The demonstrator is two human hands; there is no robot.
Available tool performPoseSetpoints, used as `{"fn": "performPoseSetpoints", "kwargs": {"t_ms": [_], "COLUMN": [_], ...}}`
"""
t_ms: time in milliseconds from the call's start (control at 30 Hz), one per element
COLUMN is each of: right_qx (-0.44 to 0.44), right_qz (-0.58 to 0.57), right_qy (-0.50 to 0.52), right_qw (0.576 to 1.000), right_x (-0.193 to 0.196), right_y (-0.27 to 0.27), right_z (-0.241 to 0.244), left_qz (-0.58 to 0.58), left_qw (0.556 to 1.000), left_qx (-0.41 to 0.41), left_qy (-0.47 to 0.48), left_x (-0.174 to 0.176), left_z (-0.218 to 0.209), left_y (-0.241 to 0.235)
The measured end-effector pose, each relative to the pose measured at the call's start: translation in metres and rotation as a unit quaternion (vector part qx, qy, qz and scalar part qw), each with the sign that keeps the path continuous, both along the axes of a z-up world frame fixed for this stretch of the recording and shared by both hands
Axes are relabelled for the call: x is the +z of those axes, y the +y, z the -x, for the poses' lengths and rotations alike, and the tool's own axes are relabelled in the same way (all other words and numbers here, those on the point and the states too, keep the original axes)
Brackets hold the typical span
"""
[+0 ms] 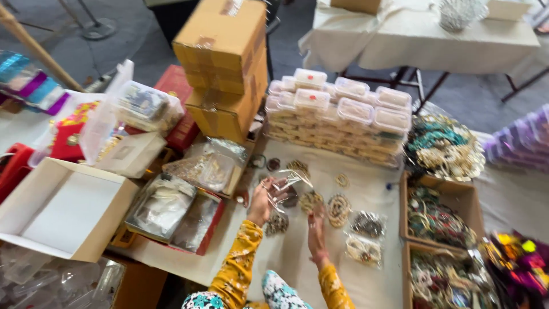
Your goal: Organizing and packing various pieces of jewelry into plastic bags and containers.
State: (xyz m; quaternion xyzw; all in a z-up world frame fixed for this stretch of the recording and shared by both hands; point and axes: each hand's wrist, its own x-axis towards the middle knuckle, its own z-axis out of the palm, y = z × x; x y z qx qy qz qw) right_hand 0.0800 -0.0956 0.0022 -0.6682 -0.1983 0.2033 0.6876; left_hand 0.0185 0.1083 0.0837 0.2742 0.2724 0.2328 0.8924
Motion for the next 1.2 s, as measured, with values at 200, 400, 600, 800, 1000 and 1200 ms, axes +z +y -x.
{"fn": "performPoseSetpoints", "kwargs": {"t_ms": [200,400,600,800,1000,1200], "right_qx": [0.093,0.159,0.218,0.131,0.139,-0.013], "right_qz": [-0.205,-0.179,-0.165,-0.107,-0.063,-0.244], "right_qy": [0.360,0.324,0.322,0.334,0.308,0.297], "right_qw": [0.905,0.915,0.906,0.927,0.939,0.923], "right_x": [-0.004,0.068,0.038,0.046,0.034,0.031], "right_y": [-0.005,-0.017,-0.021,-0.027,-0.009,0.015], "right_z": [-0.007,-0.008,-0.011,-0.046,-0.091,-0.066], "left_qz": [-0.034,-0.371,-0.641,-0.657,-0.292,0.008], "left_qw": [0.999,0.914,0.717,0.722,0.953,0.994], "left_qx": [0.024,0.045,0.050,0.045,0.063,-0.100], "left_qy": [0.030,0.160,0.271,0.212,0.047,-0.040], "left_x": [-0.068,-0.059,-0.032,-0.030,-0.051,-0.016], "left_z": [0.004,0.021,0.037,0.041,0.021,0.031], "left_y": [-0.062,-0.073,-0.078,-0.067,-0.058,-0.080]}}
